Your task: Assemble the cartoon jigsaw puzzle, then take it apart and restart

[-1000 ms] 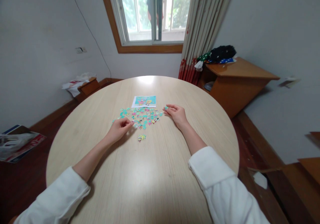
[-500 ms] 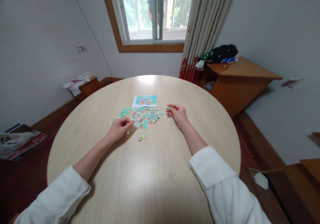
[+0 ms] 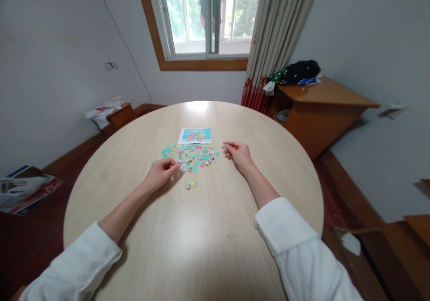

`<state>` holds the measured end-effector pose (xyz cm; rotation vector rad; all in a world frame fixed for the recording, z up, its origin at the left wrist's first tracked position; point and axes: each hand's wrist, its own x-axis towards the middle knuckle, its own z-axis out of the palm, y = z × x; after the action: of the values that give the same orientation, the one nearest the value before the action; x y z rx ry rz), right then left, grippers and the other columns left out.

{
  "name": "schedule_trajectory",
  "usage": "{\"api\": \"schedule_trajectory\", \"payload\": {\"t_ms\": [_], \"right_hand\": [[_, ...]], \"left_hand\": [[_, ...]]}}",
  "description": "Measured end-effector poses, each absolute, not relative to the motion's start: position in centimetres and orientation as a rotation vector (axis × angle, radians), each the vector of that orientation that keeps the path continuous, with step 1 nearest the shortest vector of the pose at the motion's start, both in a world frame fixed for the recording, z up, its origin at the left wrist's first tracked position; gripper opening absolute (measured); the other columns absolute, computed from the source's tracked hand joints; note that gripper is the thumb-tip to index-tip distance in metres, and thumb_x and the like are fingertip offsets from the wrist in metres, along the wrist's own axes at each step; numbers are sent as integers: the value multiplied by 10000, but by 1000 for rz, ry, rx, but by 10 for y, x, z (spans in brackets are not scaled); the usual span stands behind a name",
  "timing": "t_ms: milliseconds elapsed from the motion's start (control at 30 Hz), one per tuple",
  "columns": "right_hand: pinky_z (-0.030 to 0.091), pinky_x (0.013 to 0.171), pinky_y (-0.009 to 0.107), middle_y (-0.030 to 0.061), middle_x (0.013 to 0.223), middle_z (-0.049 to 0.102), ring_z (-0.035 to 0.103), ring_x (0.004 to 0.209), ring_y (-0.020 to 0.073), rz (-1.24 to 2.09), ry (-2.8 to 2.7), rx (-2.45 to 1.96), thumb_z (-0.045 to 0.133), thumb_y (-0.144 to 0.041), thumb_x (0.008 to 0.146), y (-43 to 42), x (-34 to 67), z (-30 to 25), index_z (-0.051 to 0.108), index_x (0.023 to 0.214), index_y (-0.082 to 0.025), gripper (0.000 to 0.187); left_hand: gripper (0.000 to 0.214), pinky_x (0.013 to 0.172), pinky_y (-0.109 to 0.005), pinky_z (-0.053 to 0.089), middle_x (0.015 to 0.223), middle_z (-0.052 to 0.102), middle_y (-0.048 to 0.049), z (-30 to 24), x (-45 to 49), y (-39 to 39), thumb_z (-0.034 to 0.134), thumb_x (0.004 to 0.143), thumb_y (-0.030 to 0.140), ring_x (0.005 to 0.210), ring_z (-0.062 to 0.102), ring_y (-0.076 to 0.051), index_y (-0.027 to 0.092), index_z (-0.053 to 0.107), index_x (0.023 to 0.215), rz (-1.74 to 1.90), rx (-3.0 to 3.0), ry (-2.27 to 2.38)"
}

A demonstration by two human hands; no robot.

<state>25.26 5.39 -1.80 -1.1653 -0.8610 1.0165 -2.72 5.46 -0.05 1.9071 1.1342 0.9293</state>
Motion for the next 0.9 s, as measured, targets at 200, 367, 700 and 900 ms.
{"api": "schedule_trajectory", "payload": {"t_ms": [200,367,700,900], "right_hand": [[363,424,174,-12,699,639,476,479,37,984,-894,-1185,761,-262,587,54,252,-18,676,845,-141,297],[395,421,156,-75,556,597,482,437,41,1009,-916,-1184,825,-261,507,47,247,-11,633,964,-153,507],[559,488,204,55,684,720,689,597,144,1156,-834,-1170,747,-148,678,48,245,-12,653,773,-133,135],[601,552,227,72,722,734,709,640,161,1195,-780,-1163,683,-86,733,48,246,-11,659,824,-129,103]], "left_hand": [[326,507,-235,278,506,433,37,0,-27,55,576,728,430,498,361,-87,166,504,550,932,1908,1141],[325,503,-235,272,507,436,35,0,-26,55,572,726,434,497,359,-88,168,510,549,944,1912,1132],[329,507,-236,274,513,439,33,0,-26,54,575,724,438,501,363,-88,166,511,550,934,1904,1136],[341,509,-238,275,511,435,34,0,-25,54,585,712,456,500,364,-90,173,502,542,934,1895,1127]]}}
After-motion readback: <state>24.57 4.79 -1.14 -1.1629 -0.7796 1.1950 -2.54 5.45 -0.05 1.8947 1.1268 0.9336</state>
